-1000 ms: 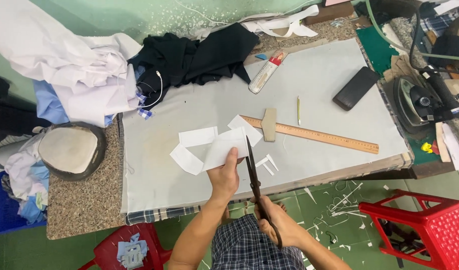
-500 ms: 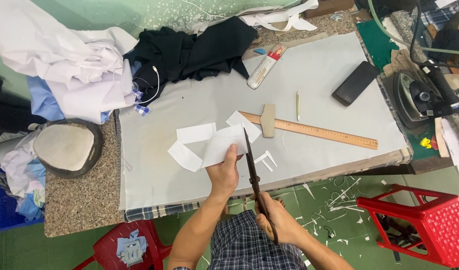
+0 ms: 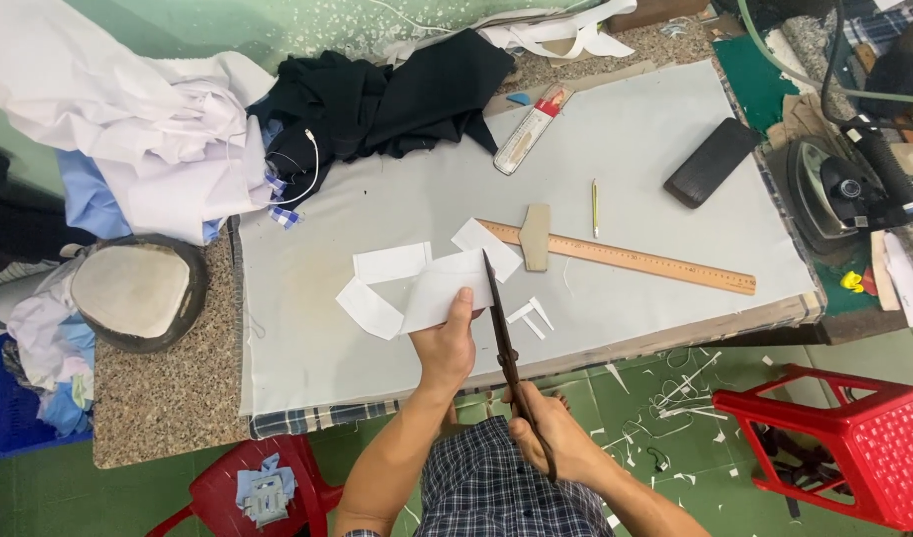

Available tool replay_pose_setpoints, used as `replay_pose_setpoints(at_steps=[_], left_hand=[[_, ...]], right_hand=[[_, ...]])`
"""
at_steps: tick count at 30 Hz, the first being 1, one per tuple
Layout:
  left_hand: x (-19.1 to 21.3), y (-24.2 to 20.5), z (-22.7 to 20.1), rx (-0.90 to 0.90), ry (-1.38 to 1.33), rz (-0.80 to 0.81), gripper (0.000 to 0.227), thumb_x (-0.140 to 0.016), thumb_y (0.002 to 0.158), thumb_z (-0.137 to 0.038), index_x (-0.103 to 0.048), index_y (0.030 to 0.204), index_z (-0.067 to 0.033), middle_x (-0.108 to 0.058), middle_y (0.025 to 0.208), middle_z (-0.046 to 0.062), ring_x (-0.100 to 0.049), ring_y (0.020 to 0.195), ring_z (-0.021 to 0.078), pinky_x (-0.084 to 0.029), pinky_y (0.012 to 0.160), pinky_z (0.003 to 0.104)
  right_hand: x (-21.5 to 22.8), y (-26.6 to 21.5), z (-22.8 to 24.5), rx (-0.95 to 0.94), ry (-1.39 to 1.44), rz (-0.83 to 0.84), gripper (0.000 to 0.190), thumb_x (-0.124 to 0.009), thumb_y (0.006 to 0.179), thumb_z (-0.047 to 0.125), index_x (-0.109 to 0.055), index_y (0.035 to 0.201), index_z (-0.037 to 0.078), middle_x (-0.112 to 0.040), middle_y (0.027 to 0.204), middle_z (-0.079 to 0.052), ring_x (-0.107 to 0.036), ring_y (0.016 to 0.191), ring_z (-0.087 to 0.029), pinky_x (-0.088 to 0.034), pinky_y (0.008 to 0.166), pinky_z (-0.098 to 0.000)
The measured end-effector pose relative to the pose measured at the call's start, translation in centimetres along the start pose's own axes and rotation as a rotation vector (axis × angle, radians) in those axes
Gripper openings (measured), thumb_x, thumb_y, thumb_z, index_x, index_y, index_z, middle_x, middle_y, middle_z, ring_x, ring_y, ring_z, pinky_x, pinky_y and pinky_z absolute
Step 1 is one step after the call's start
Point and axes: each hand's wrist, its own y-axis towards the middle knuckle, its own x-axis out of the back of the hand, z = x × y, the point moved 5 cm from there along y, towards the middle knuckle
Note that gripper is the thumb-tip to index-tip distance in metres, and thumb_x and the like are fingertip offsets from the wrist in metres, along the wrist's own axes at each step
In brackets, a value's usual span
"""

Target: The person uses shears to cut a large sheet of white paper along drawn lines on a table. They trim the edges and separate the paper into several smaller rectangular pieces, which are left on the table.

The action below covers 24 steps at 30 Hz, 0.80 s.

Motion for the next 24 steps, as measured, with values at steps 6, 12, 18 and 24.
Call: replay_pose_setpoints(at_steps=[6, 12, 18, 24], left_hand=[[-0.4, 2.1, -0.8, 0.136, 0.246, 0.043, 0.035, -0.074, 0.088, -0.023, -0.073, 0.117, -0.0028, -0.076, 0.115, 0.010, -0.072, 0.111, 0.0233, -0.060, 0.096, 0.038], [-0.3, 9.3, 10.1, 0.512, -0.121, 0.099, 0.022, -0.070, 0.091, -0.005, -0.067, 0.106, 0.0110, -0.074, 0.096, 0.024, -0.076, 0.082, 0.0375, -0.067, 0.080, 0.049], [10.4, 7.0, 14.0, 0.141, 1.163, 0.327, 0.025, -0.069, 0.094, -0.039, -0.076, 0.095, -0.0150, -0.081, 0.090, 0.000, -0.076, 0.083, 0.0214, -0.053, 0.072, 0.037], [28.7, 12.5, 12.0, 0.244, 1.735, -0.420, 0.107, -0.081, 0.058, -0.085, -0.060, 0.119, 0.0010, -0.057, 0.124, 0.018, -0.050, 0.115, 0.0391, -0.045, 0.090, 0.048]], right_hand=[[0.6, -0.1, -0.9, 0.041, 0.212, -0.038, 0.064, -0.043, 0.098, 0.062, -0.052, 0.117, 0.001, -0.042, 0.054, 0.011, -0.051, 0.037, -0.005, -0.055, 0.033, -0.0219], [2.9, -0.9, -7.5, -0.130, 0.215, -0.260, 0.057, -0.046, 0.096, 0.055, -0.050, 0.123, 0.005, -0.055, 0.059, 0.006, -0.062, 0.042, -0.010, -0.063, 0.039, -0.0282], [4.8, -2.2, -9.6, -0.321, 0.139, -0.446, 0.055, -0.052, 0.093, 0.052, -0.053, 0.125, 0.007, -0.050, 0.057, 0.002, -0.055, 0.043, -0.015, -0.051, 0.041, -0.0317], [4.6, -0.9, -9.5, -0.317, 0.070, -0.413, 0.062, -0.051, 0.090, 0.058, -0.054, 0.124, 0.006, -0.052, 0.058, 0.001, -0.058, 0.043, -0.015, -0.051, 0.042, -0.0315]])
